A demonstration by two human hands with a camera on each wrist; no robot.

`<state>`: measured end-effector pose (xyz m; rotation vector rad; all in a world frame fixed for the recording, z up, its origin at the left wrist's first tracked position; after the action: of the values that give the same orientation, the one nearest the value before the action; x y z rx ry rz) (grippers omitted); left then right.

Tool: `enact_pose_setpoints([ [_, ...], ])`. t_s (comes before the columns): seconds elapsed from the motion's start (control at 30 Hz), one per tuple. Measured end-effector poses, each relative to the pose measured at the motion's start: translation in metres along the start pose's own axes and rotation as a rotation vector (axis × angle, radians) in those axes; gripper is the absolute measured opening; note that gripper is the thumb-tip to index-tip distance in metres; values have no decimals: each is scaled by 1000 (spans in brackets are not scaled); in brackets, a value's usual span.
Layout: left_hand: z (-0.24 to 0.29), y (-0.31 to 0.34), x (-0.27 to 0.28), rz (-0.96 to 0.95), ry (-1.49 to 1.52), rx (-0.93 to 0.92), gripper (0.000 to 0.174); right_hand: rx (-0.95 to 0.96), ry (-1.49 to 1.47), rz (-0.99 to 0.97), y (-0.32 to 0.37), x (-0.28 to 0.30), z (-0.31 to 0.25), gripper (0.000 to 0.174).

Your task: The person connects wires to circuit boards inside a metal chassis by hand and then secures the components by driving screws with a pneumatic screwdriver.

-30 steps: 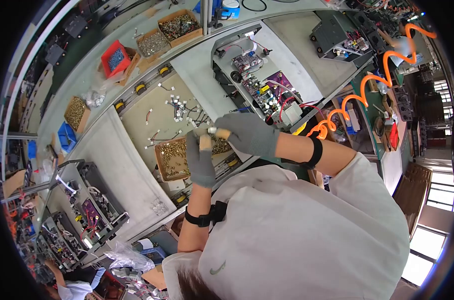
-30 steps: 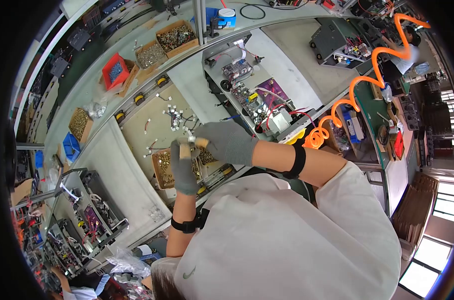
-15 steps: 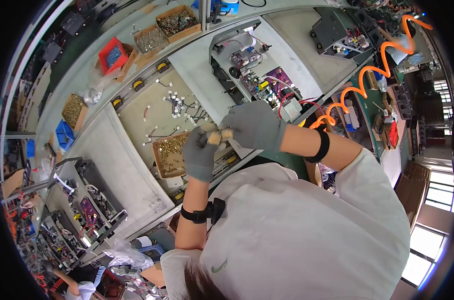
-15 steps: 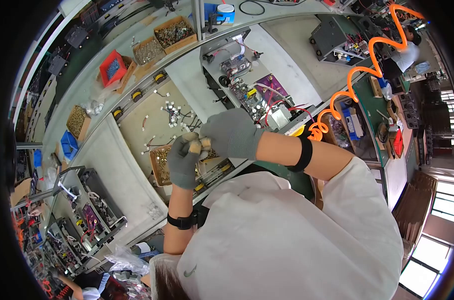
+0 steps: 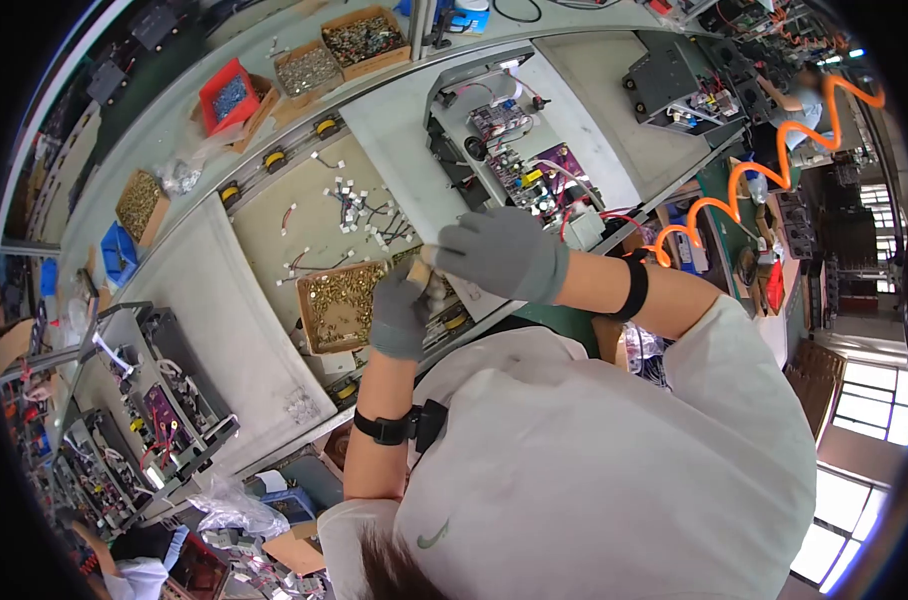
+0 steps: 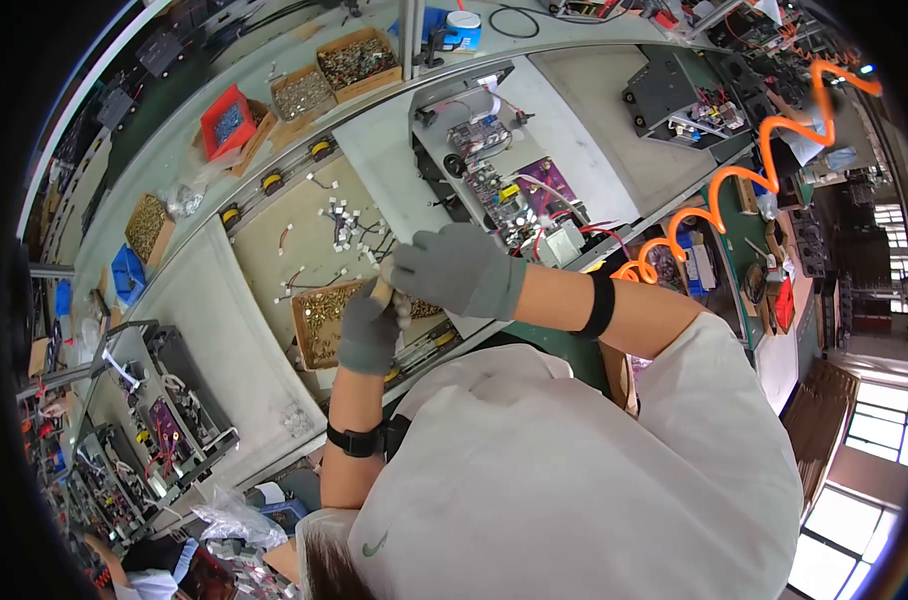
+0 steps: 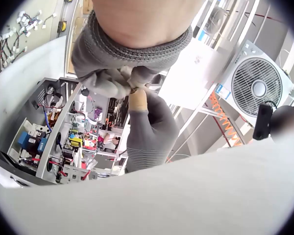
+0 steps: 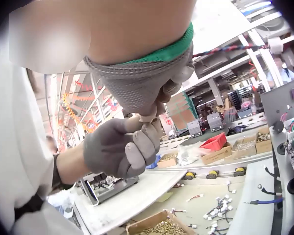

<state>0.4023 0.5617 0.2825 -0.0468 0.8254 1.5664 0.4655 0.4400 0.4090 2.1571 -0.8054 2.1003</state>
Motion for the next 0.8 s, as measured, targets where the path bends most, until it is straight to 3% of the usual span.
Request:
enact_pose_setpoints([
  [0.07, -18, -6, 7, -166, 236, 112, 20, 154, -35, -177, 0, -10, 1, 18],
  [0.13, -17, 1, -6, -143, 106, 50, 21, 149, -54, -232, -1, -10, 6, 13],
  [0.23, -3, 12, -23, 21, -351, -114, 28, 154, -104, -285, -3, -7, 16, 11],
  [0.37, 7, 1, 0, 75, -332, -192, 31, -448, 70, -556, -14, 2, 101, 21],
  [0.4, 12, -1, 10, 96, -351, -226, 30, -451, 124, -404, -9, 2, 131, 19],
  [0.47, 18, 3, 20, 129, -371, -264, 29, -536, 237, -610, 4, -8, 176, 21],
  [0.8, -4, 27, 57, 347, -373, -113, 24, -421, 231, -583, 28, -44, 188, 19],
])
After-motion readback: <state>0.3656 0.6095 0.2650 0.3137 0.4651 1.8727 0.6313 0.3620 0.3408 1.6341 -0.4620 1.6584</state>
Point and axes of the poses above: each hand's wrist, its own y-axis away from the middle knuckle, its own x-axis out of the back of the hand, z = x × y, the point moved 4 cm from there along -y, towards the middle knuckle, and after that the axes turned 9 degrees about -y, right-handed, at the moved point
